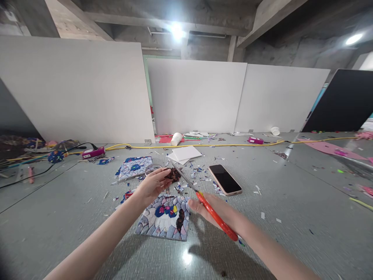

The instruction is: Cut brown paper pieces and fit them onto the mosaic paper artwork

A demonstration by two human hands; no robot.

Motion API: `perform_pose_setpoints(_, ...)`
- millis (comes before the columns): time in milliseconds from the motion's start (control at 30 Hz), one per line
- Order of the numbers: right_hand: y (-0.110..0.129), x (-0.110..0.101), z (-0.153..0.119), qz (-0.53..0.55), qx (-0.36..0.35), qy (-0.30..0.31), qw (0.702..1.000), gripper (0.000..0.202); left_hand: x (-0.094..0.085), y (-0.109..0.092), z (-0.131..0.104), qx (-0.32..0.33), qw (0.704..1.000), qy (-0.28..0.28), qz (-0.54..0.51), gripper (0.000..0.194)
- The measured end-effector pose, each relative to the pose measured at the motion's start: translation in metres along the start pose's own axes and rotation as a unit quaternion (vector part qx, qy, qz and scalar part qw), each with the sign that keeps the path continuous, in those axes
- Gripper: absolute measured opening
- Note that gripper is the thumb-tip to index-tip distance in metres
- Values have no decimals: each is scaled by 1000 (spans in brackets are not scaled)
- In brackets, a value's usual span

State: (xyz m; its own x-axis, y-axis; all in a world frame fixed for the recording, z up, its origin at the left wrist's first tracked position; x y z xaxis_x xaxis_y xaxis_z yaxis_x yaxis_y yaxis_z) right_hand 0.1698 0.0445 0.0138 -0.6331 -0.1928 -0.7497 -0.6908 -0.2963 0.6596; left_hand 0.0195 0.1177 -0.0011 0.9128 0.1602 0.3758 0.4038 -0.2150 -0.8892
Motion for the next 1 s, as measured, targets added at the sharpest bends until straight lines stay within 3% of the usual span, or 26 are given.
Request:
perform_pose_setpoints(200, 8, 1, -5, 14, -2, 16, 1000, 55, 4, -4, -4, 12, 1000, -9, -21, 3)
perform_pose_setpoints(567, 14, 9, -11, 52, 21, 14, 998, 58, 9, -7, -15, 9, 997, -33, -65, 10)
perform_pose_setpoints(1000, -3, 20, -8, 88, 28, 4, 996, 53, 7, -3, -11, 6, 997, -35, -67, 14)
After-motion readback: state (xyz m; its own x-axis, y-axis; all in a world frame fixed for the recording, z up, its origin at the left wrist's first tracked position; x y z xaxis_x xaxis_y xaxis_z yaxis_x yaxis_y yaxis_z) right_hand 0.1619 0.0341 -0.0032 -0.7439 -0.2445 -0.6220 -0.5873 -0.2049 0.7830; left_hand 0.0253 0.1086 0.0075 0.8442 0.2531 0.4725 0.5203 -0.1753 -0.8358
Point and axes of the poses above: each hand's wrist, its own z-axis towards the middle knuckle, its own x-axis out of the palm, y = z × x, the point moved 10 cm from there along z, towards the middle knuckle, and after that the axes turned 8 degrees about -y, right-handed, at the moved point
